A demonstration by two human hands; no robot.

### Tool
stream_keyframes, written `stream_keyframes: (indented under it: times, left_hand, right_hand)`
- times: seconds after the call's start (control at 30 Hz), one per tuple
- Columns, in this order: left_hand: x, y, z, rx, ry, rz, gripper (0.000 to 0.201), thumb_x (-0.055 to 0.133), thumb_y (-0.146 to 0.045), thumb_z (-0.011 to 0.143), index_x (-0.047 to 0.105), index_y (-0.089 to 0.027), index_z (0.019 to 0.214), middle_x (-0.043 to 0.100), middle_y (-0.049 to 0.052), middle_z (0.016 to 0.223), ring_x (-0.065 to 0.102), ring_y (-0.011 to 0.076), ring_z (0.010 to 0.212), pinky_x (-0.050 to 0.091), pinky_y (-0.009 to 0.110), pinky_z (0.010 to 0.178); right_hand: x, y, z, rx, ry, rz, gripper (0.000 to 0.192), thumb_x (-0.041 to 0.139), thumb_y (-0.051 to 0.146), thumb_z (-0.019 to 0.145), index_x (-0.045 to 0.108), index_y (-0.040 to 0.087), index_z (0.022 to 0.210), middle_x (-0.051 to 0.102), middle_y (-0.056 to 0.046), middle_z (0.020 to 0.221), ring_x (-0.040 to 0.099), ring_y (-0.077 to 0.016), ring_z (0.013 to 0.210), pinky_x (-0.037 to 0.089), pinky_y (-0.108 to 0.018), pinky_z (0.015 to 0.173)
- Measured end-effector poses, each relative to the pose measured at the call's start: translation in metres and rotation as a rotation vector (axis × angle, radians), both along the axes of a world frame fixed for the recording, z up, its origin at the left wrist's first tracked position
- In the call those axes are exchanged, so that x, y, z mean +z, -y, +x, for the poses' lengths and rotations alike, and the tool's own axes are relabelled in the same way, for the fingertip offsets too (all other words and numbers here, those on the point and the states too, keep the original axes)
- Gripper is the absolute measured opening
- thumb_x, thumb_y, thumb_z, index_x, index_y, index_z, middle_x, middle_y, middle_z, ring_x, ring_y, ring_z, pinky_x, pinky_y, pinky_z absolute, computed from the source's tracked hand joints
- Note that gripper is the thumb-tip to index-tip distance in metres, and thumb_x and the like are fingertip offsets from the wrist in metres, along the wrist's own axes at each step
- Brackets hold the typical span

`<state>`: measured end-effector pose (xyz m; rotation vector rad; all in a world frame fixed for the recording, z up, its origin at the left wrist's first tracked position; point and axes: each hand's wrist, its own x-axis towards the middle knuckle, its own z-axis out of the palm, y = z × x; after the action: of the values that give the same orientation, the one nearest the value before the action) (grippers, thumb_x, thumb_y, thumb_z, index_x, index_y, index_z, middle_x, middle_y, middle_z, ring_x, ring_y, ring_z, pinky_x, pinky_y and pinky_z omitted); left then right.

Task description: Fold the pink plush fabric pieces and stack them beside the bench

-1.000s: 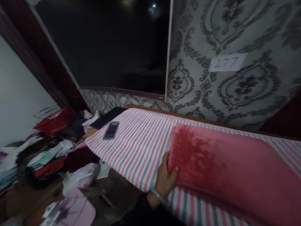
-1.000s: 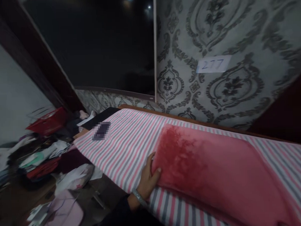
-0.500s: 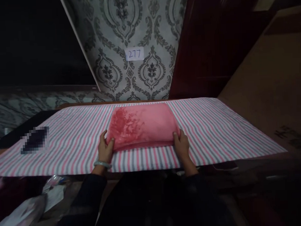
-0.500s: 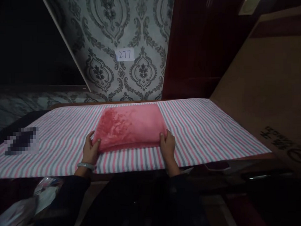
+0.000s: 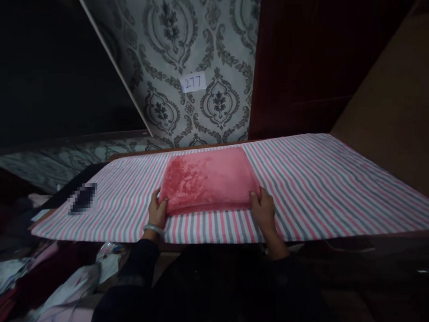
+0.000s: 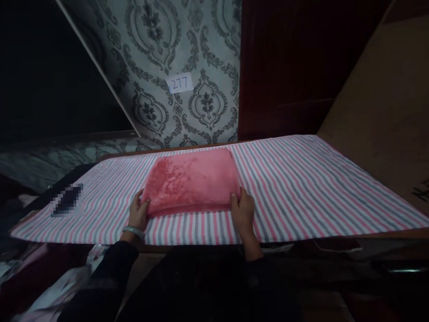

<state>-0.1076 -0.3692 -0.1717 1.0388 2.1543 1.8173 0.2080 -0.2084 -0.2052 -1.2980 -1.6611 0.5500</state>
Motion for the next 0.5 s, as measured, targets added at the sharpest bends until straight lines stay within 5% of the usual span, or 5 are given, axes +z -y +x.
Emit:
stream_keyframes:
  times: [0.5]
  left_hand:
    - [-0.009, -0.004, -0.007, -0.019, 0.015, -0.007, 0.050, 0.060, -0.034, 0.079, 0.056, -0.016, 0.126, 0.067, 0.010, 0.118, 0.062, 0.0266, 0.112, 0.047, 0.042, 0.101]
  right_hand:
    - [0.009, 0.000, -0.008, -0.070, 0.006, -0.055, 0.063, 0.033, 0.058, 0.085, 0.065, 0.009, 0.110, 0.065, -0.014, 0.082, 0.055, -0.0295, 0.081, 0.041, -0.040, 0.077]
